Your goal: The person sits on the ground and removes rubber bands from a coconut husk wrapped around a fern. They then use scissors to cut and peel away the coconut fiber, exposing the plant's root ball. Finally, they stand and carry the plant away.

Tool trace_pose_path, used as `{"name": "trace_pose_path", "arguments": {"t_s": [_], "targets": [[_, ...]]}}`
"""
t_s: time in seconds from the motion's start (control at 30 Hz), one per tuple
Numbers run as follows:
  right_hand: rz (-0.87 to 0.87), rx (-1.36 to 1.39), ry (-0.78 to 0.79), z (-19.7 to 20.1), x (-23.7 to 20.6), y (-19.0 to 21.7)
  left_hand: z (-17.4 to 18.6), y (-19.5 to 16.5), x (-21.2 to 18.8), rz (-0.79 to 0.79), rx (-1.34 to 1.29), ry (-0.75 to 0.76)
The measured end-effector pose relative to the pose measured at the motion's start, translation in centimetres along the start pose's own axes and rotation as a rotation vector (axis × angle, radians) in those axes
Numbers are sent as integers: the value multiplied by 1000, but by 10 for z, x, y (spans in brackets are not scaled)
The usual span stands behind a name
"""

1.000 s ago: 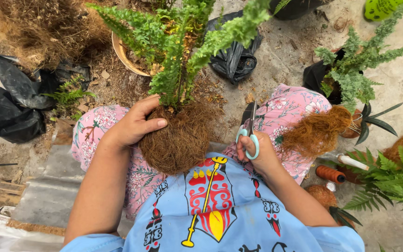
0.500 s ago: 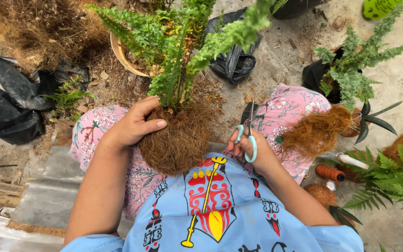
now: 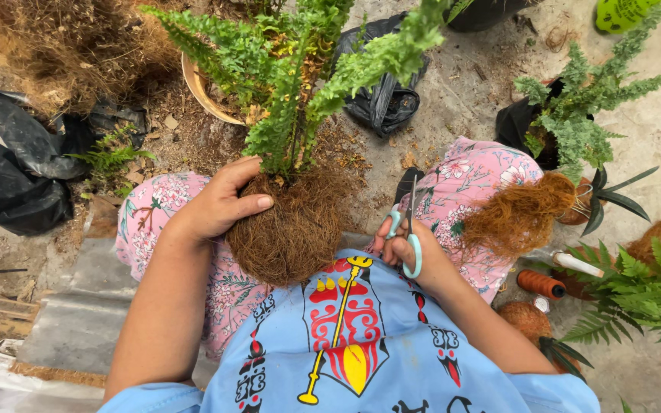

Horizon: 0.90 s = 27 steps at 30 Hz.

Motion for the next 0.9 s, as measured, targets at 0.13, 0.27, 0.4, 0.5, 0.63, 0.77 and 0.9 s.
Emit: {"name": "trace_pose_path", "arguments": {"t_s": [0.13,0.27,0.4,0.5,0.63,0.77,0.9], "targets": [[-12,13,-35,7,4,-3,0,1,0,3,27,6],[-74,19,-93,15,4,-18,0,2,0,-1,31,9],[-155,-21,-147,22,-2,-32,1,4,-1,11,25,2],[-177,-9,-160,24,-4,-36,1,4,-2,11,9,6],[-101,103,-63,10,-2,-30,2,2,-1,4,13,-3],[-112,25,182,-18,-5,-29,1,-3,-1,-15,-37,8],[-201,39,251,-29,-4,-37,1,-5,-2,-17,-58,5]]}}
Point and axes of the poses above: each hand's wrist, its own x-axis towards the middle knuckle, its own z-axis out of the back of the hand, y = z × x, the point moved 10 cm from there along x, towards the middle knuckle, and after that the axes turned 9 degrees about -x, right-handed, at the moved point
